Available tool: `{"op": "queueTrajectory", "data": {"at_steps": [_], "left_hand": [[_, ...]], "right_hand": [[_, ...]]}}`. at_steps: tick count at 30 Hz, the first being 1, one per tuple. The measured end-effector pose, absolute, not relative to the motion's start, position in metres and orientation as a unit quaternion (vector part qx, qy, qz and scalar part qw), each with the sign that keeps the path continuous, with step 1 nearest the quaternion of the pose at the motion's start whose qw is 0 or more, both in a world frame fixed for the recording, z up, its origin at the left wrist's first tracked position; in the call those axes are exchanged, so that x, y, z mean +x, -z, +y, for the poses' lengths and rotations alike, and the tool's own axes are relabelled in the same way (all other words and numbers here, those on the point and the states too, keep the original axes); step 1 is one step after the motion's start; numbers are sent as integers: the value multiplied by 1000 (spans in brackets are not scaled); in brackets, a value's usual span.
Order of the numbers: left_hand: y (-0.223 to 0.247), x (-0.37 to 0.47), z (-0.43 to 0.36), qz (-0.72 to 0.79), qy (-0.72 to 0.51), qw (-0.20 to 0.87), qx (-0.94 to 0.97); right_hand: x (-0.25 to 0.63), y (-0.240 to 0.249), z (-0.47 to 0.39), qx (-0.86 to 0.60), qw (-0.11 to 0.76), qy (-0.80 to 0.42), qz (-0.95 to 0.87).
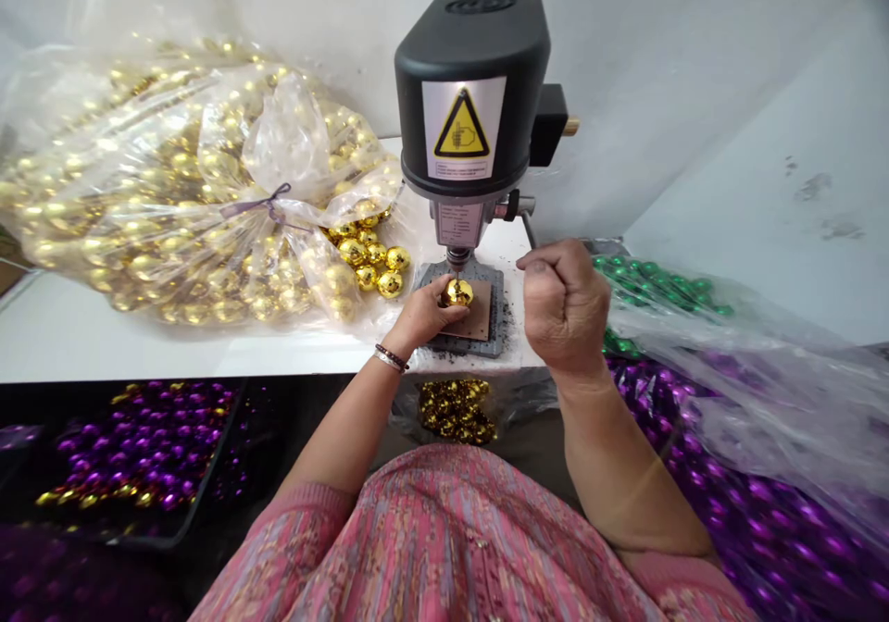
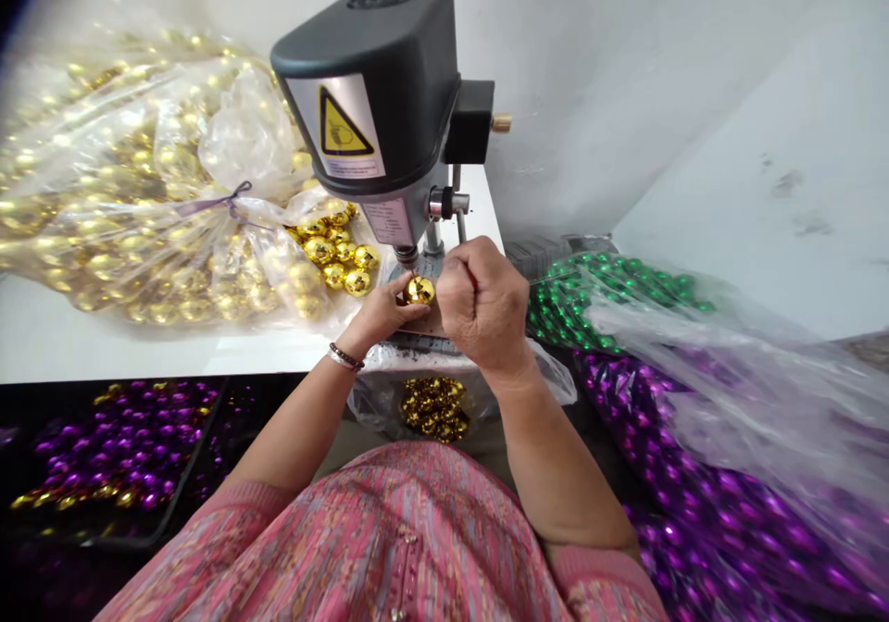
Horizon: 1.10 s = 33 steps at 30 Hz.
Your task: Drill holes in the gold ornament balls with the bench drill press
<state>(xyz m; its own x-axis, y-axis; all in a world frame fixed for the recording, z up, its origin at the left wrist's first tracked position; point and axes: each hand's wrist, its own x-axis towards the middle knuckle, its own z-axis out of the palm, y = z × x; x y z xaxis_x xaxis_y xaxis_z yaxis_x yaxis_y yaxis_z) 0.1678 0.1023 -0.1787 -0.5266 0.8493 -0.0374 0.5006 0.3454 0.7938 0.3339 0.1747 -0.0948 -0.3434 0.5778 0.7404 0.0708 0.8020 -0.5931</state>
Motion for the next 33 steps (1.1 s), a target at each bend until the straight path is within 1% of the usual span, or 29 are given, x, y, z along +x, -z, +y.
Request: {"op": "queueTrajectory", "data": {"at_steps": [5, 9, 19, 23, 26, 30, 31, 33], "left_hand": [[180, 168, 101, 785, -381, 231, 431], [182, 168, 101, 784, -383, 226, 433], [183, 167, 99, 778, -379, 235, 442], [183, 166, 98, 772, -377, 241, 452], [182, 167, 99, 777, -364, 238, 456], [183, 168, 98, 780, -366, 230, 453], [184, 168, 97, 777, -371, 232, 453], [185, 167, 92, 757, -397, 245, 458]], "right_hand": [[328, 105, 177, -225, 563, -181, -775], [326, 116, 179, -186, 600, -155, -762], [318, 145, 188, -130, 639, -170, -739], [316, 159, 189, -119, 642, -176, -737], [317, 144, 187, -135, 643, -185, -731], [314, 85, 190, -198, 636, -198, -719], [311, 70, 193, -233, 611, -223, -723], [307, 49, 199, -250, 596, -275, -712]]}}
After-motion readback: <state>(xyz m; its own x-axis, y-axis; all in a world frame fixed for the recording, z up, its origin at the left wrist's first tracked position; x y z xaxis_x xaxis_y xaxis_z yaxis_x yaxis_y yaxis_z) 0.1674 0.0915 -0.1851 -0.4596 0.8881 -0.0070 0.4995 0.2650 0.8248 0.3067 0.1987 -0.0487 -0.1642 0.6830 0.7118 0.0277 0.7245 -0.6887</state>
